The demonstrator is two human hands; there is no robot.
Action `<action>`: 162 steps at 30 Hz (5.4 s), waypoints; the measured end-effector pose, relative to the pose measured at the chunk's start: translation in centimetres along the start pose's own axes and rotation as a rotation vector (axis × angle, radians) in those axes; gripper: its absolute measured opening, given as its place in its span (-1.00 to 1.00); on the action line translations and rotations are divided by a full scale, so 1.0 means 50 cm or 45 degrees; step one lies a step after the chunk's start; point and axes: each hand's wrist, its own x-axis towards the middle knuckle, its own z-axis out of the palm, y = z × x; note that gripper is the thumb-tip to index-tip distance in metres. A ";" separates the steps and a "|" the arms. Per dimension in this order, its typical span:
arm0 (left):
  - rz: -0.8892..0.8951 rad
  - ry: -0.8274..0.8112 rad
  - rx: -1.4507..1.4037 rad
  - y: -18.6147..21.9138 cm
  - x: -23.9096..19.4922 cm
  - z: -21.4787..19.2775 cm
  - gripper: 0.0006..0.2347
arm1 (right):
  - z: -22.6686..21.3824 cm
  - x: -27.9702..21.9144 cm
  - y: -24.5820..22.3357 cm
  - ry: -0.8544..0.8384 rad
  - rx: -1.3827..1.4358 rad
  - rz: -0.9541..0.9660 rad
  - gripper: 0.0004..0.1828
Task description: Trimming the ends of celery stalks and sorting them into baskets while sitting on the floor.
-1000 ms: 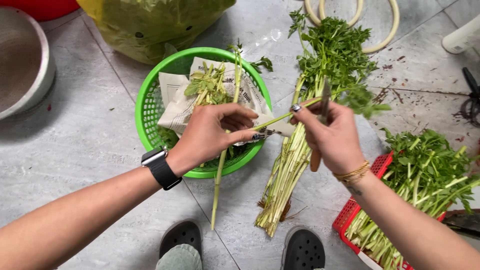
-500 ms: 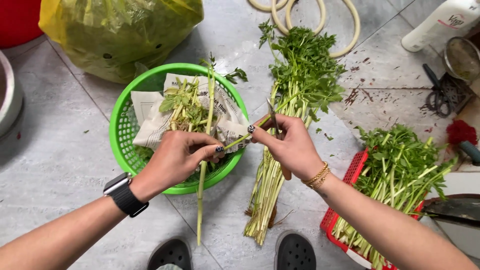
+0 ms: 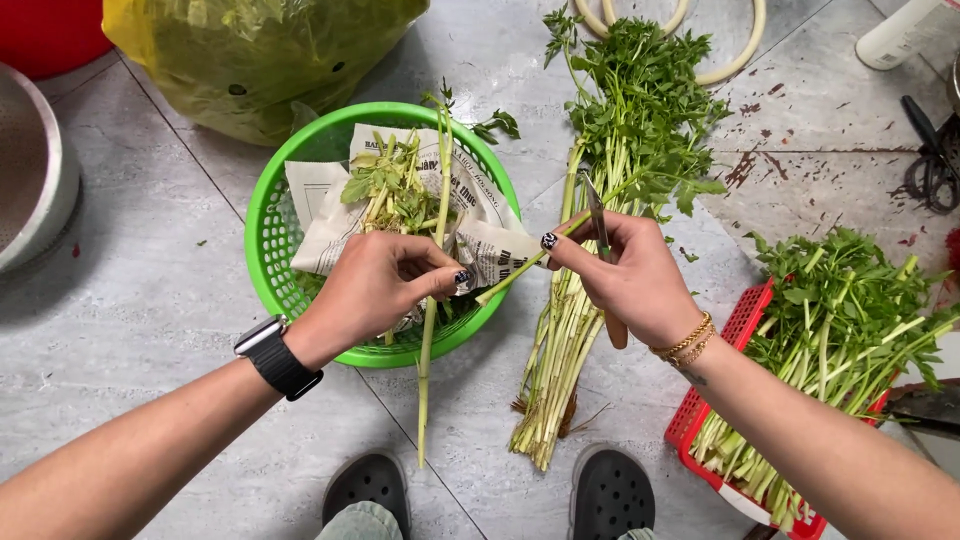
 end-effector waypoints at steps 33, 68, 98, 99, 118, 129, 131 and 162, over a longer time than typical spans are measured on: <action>-0.272 0.036 0.759 -0.122 0.140 -0.064 -0.67 | -0.580 -0.449 0.471 -0.032 -1.675 1.030 -0.52; 0.062 -0.216 -0.199 0.084 0.103 0.116 -0.82 | -0.095 -0.018 0.167 0.123 0.187 0.047 -0.64; 0.020 -0.461 -0.765 0.027 0.129 0.246 -0.71 | -0.102 -0.047 0.181 0.383 0.352 0.006 -0.82; 0.010 -0.489 -0.782 0.030 0.129 0.247 -0.70 | -0.102 -0.047 0.174 0.395 0.374 -0.003 -0.78; -0.053 -0.457 -0.851 -0.009 0.111 0.238 -0.71 | -0.065 -0.081 0.103 0.041 0.252 -0.004 -0.44; -0.069 -0.334 -0.866 -0.013 0.105 0.239 -0.69 | -0.054 -0.099 0.195 -0.181 0.246 0.074 -0.35; -0.071 -0.330 -0.867 -0.001 0.100 0.232 -0.68 | -0.046 -0.101 0.195 -0.176 0.263 0.094 -0.36; -0.150 -0.287 -0.796 0.009 0.085 0.251 -0.67 | -0.009 -0.106 0.162 0.298 0.332 -0.014 -0.64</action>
